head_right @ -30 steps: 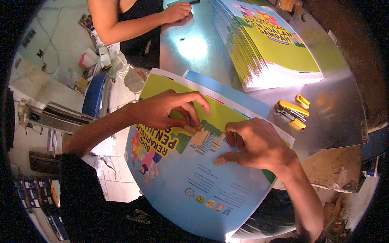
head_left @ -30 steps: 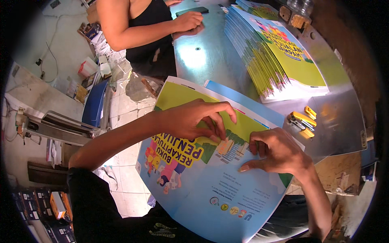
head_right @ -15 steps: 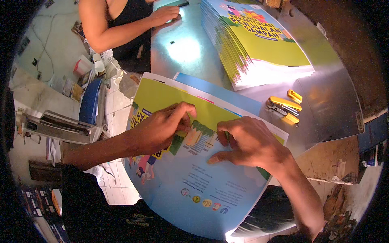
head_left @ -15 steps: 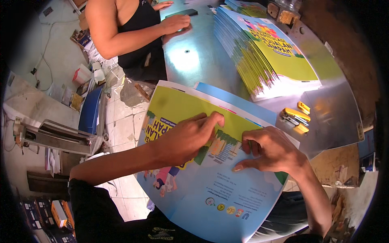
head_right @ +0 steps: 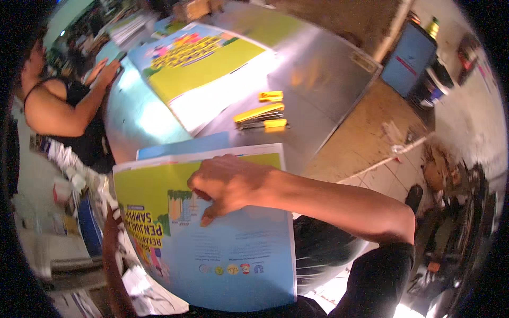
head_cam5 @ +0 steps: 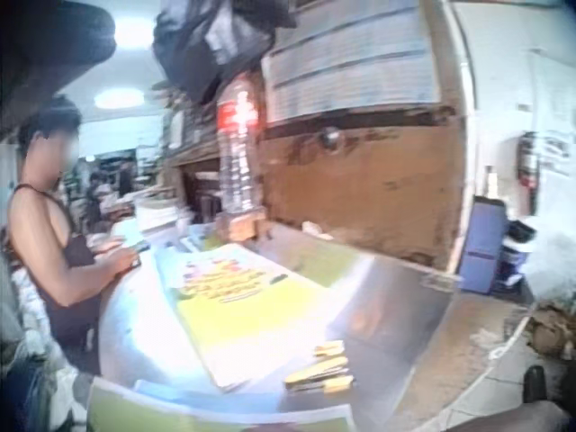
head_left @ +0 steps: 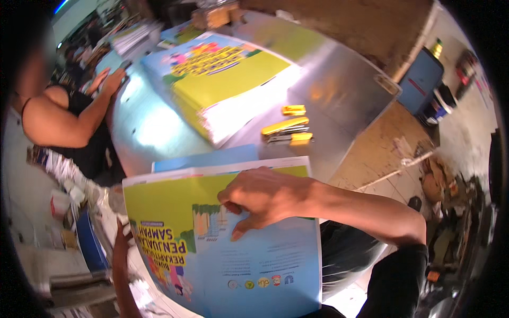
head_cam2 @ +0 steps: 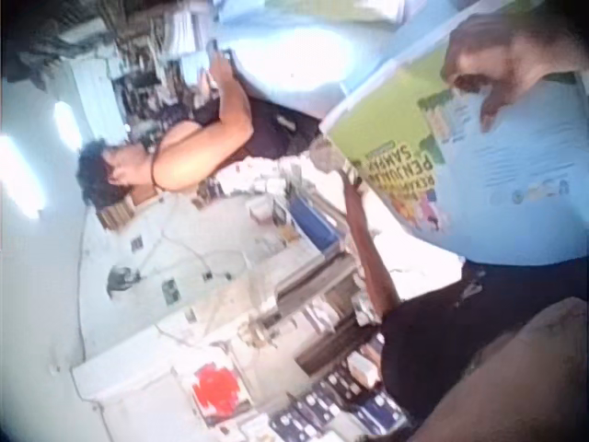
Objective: The person staples sheets of paper together using a handheld stapler, then folds, opens, and flips through the pages of the assembled booklets by hand.
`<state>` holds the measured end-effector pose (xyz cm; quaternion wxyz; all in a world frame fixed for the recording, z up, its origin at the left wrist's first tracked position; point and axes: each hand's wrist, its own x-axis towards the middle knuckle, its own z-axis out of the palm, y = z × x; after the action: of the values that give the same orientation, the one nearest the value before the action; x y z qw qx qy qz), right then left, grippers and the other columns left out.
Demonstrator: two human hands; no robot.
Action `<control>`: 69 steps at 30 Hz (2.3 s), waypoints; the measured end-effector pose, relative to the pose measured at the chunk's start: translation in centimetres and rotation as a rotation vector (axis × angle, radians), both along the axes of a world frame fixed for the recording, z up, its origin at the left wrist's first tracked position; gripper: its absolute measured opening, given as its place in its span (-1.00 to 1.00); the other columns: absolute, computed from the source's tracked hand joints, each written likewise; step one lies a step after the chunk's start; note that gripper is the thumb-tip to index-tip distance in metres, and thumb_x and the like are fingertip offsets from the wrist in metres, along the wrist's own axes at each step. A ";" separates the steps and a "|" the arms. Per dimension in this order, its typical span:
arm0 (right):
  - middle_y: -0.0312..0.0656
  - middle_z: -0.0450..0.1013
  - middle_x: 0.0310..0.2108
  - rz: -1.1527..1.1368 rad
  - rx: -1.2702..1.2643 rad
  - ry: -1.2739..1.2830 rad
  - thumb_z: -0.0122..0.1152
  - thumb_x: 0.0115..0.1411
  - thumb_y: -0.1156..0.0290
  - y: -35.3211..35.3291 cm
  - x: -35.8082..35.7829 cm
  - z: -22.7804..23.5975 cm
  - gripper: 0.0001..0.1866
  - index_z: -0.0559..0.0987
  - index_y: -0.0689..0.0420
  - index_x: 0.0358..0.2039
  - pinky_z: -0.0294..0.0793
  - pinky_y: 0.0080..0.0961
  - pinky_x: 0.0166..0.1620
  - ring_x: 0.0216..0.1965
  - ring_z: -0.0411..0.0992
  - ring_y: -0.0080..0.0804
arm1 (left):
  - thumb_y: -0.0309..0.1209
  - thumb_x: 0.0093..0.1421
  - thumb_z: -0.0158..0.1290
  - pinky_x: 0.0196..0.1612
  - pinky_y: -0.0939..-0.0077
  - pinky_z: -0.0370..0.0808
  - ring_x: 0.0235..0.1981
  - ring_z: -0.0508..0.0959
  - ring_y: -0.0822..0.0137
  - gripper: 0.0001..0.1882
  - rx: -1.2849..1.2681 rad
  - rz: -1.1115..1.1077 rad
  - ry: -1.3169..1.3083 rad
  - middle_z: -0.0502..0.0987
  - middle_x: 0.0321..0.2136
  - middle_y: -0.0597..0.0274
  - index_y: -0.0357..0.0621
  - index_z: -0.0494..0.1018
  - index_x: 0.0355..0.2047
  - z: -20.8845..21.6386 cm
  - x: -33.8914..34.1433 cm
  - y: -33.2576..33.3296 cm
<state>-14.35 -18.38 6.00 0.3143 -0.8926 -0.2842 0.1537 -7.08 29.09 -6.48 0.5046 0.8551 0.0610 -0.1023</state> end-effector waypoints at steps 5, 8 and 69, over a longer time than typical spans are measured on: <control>-0.08 0.58 -0.41 0.080 -0.016 0.020 0.51 0.07 0.12 -3.9 -1.2 2.4 -0.58 0.59 0.23 -0.34 0.53 -0.16 -0.20 -0.30 0.58 -0.09 | -0.33 0.29 0.15 0.24 0.20 0.41 0.18 0.49 0.20 -0.29 -0.631 -0.306 0.043 0.45 0.22 0.07 -0.29 0.19 0.38 -3.3 -1.9 -1.0; -0.09 0.64 -0.35 0.047 0.044 0.046 0.54 0.07 0.23 -8.2 -3.4 7.7 -0.66 0.66 0.22 -0.30 0.61 -0.32 -0.23 -0.33 0.61 -0.22 | -0.39 0.26 0.18 0.14 0.29 0.47 0.08 0.55 0.26 -0.35 -0.626 -0.212 -0.013 0.53 0.12 0.06 -0.36 0.26 0.30 0.1 -3.7 -2.3; -0.06 0.62 -0.41 -0.557 -0.125 -0.733 0.38 0.06 0.49 -12.1 -5.1 3.5 -0.87 0.70 0.23 -0.35 0.61 -0.39 -0.31 -0.44 0.61 -0.25 | -0.13 0.20 0.09 0.47 -0.19 -0.12 0.43 0.19 -0.06 -0.40 0.510 -0.979 -0.614 0.26 0.39 0.03 0.10 0.44 0.27 9.0 -9.4 -18.8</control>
<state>-19.47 -30.44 9.47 0.1682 -0.9477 -0.1160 -0.2452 -16.45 10.34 2.55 0.1744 0.8677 -0.4624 -0.0536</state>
